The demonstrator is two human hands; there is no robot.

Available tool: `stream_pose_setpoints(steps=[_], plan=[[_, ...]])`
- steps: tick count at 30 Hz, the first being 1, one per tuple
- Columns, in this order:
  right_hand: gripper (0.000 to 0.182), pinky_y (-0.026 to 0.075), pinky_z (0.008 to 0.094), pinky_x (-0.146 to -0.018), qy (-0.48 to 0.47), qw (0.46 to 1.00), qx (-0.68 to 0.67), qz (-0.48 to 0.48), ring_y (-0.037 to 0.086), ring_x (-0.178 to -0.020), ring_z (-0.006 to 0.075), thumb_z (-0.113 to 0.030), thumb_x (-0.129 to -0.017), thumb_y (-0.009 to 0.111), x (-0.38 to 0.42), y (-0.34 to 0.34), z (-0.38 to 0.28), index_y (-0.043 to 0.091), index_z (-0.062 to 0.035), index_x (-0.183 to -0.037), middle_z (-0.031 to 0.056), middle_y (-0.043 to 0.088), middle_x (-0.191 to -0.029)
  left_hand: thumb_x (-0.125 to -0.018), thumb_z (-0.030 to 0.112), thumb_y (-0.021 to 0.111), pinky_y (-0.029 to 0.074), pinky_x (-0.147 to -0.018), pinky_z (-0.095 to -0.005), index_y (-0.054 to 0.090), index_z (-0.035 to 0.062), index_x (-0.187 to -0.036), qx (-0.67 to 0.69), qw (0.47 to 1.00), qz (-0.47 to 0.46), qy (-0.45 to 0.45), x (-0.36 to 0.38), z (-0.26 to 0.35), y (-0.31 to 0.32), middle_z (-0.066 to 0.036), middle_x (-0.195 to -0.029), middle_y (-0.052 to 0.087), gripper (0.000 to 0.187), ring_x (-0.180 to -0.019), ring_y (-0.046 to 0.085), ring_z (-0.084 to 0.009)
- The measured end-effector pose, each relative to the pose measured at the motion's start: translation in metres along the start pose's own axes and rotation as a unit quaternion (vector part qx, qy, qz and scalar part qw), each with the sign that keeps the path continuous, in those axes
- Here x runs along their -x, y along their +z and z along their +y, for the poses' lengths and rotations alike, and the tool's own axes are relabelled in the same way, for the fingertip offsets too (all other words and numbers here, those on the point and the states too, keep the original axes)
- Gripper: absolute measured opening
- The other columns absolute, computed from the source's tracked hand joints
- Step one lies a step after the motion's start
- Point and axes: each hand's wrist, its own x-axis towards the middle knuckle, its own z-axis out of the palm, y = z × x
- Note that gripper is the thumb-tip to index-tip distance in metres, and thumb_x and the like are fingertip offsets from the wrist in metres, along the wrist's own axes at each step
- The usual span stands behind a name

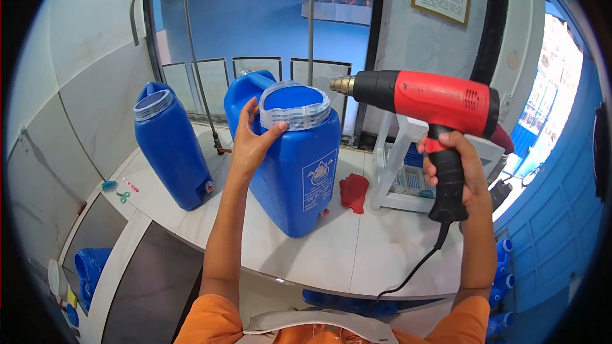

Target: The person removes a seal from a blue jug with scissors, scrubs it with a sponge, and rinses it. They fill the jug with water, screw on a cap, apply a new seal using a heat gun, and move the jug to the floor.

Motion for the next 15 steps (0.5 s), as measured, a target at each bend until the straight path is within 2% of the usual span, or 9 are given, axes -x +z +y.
stream_pose_setpoints(steps=[1, 2, 4, 6, 7, 8, 10, 15], plan=[[0.029, 0.049, 0.0289, -0.042, 0.004, 1.0, 0.023, 0.006, 0.056, -0.052, 0.0165, -0.021, -0.081, 0.057, -0.005, 0.006, -0.005, 0.05, 0.004, -0.095, 0.0127, 0.057, -0.081, -0.07, 0.026, 0.078, 0.028, -0.106, -0.0363, 0.029, -0.0007, -0.137, -0.002, 1.0, -0.002, -0.006, 0.0, 0.0, 0.0, -0.022, -0.134, 0.04, 0.088, -0.127, 0.037, -0.0287], [0.029, 0.05, 0.0286, -0.041, 0.008, 0.999, 0.046, 0.012, 0.056, -0.052, 0.0162, -0.021, -0.081, 0.057, -0.01, 0.012, -0.011, 0.05, 0.004, -0.094, 0.0124, 0.057, -0.08, -0.07, 0.026, 0.078, 0.028, -0.106, -0.0363, 0.029, -0.0007, -0.137, 0.0, 1.0, 0.003, -0.006, 0.0, 0.0, 0.0, -0.022, -0.134, 0.04, 0.088, -0.127, 0.037, -0.0287], [0.029, 0.05, 0.0283, -0.041, 0.021, 0.998, 0.062, 0.005, 0.056, -0.051, 0.0161, -0.021, -0.08, 0.06, -0.021, 0.025, -0.019, 0.051, 0.004, -0.092, 0.0124, 0.058, -0.079, -0.068, 0.032, 0.079, 0.027, -0.106, -0.039, 0.027, -0.0063, -0.135, 0.002, 1.0, -0.003, 0.015, -0.001, -0.003, 0.0, -0.027, -0.13, 0.043, 0.093, -0.125, 0.039, -0.0342], [0.028, 0.05, 0.0279, -0.041, 0.041, 0.996, 0.077, 0.01, 0.057, -0.05, 0.016, -0.02, -0.08, 0.061, -0.031, 0.037, -0.025, 0.051, 0.0031, -0.092, 0.0126, 0.058, -0.078, -0.068, 0.033, 0.079, 0.028, -0.105, -0.0385, 0.026, -0.0069, -0.135, -0.006, 1.0, 0.005, 0.018, -0.002, -0.004, 0.0, -0.027, -0.13, 0.042, 0.094, -0.125, 0.039, -0.0345], [0.034, 0.051, 0.0273, -0.039, 0.028, 0.996, 0.09, 0.006, 0.057, -0.048, 0.0165, -0.02, -0.082, 0.058, -0.035, 0.045, -0.026, 0.043, 0.0059, -0.098, 0.0155, 0.056, -0.078, -0.068, 0.033, 0.079, 0.029, -0.105, -0.0386, 0.026, -0.0067, -0.136, -0.008, 1.0, 0.008, 0.017, -0.001, -0.006, 0.001, -0.028, -0.13, 0.042, 0.095, -0.125, 0.039, -0.0346], [0.034, 0.051, 0.0273, -0.039, 0.029, 0.995, 0.092, 0.003, 0.057, -0.048, 0.0165, -0.02, -0.082, 0.058, -0.037, 0.052, -0.028, 0.043, 0.0059, -0.098, 0.0155, 0.056, -0.078, -0.068, 0.034, 0.079, 0.03, -0.104, -0.0386, 0.026, -0.0064, -0.136, -0.009, 1.0, 0.01, 0.015, -0.001, -0.006, 0.0, -0.028, -0.131, 0.042, 0.095, -0.125, 0.039, -0.0346], [0.028, 0.051, 0.0256, -0.04, 0.036, 0.99, 0.134, 0.008, 0.058, -0.048, 0.0147, -0.02, -0.08, 0.062, -0.038, 0.067, -0.031, 0.05, 0.0005, -0.095, 0.0121, 0.059, -0.076, -0.067, 0.034, 0.079, 0.032, -0.103, -0.0388, 0.026, -0.006, -0.136, -0.028, 0.999, 0.014, 0.012, -0.001, -0.008, -0.002, -0.028, -0.131, 0.042, 0.096, -0.125, 0.04, -0.0344], [0.029, 0.051, 0.0248, -0.04, 0.039, 0.981, 0.186, -0.031, 0.058, -0.048, 0.0139, -0.02, -0.08, 0.062, -0.033, 0.089, -0.033, 0.05, 0.0004, -0.097, 0.0114, 0.06, -0.077, -0.066, 0.035, 0.08, 0.033, -0.103, -0.039, 0.027, -0.0052, -0.136, -0.02, 0.999, 0.008, 0.026, -0.001, -0.007, -0.001, -0.027, -0.131, 0.043, 0.096, -0.124, 0.042, -0.0333]])
